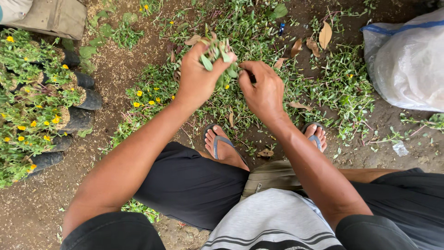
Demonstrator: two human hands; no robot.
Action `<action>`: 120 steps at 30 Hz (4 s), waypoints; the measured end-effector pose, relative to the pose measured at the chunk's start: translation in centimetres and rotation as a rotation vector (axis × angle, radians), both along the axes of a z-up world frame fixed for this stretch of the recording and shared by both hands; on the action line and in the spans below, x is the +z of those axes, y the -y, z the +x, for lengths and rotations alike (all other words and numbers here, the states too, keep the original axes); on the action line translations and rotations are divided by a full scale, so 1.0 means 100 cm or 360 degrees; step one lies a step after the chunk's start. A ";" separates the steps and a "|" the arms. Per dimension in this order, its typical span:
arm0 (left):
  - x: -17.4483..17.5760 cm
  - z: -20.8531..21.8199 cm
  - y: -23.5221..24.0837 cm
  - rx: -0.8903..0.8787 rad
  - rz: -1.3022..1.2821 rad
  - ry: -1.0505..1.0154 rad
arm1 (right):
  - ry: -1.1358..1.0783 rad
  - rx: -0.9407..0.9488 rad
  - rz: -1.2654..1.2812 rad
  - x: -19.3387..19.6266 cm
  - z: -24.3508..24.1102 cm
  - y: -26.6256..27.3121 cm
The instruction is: The person sits on the ground and sorts through a pile of green plant material, picking up stems and leaves, separating them, and placing some into a plastic bag. The person repeatedly handles small plant pieces and occasionally adjusts the pile.
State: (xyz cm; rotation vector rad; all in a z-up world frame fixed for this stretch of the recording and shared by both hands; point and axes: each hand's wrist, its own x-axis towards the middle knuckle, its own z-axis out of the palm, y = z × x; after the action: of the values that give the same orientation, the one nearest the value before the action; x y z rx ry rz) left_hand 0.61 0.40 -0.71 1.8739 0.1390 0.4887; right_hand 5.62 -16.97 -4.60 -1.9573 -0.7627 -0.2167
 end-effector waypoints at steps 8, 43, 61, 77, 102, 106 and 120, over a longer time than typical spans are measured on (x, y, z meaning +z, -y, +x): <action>0.017 -0.011 0.007 -0.0123 0.0279 0.0203 | -0.1612 0.0350 0.1143 -0.041 0.021 -0.021; 0.020 -0.013 -0.022 -0.0063 -0.0581 -0.0416 | -0.0859 -0.1143 -0.0919 -0.283 0.115 0.229; 0.008 -0.004 -0.008 -0.0235 -0.0478 -0.0487 | -0.1846 -0.0168 0.1263 -0.175 0.133 0.189; -0.003 -0.003 -0.003 -0.0490 -0.0219 -0.0922 | -0.1704 0.0736 0.1026 -0.043 0.043 0.030; -0.002 -0.009 -0.002 -0.0404 0.0005 -0.1314 | -0.1084 0.0037 0.0670 -0.059 -0.013 -0.009; 0.003 -0.010 -0.003 -0.0435 -0.0053 -0.1189 | -0.0809 -0.0156 0.0197 -0.132 0.058 0.039; 0.000 -0.002 -0.011 -0.0298 -0.0259 -0.0936 | -0.1222 -0.1022 -0.1697 -0.328 0.108 0.246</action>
State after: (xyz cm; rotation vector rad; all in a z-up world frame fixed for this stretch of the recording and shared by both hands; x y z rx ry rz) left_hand 0.37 1.47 -0.66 1.7993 0.3765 -0.2077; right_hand 16.45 -41.55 -37.38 -2.9211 0.3993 0.6820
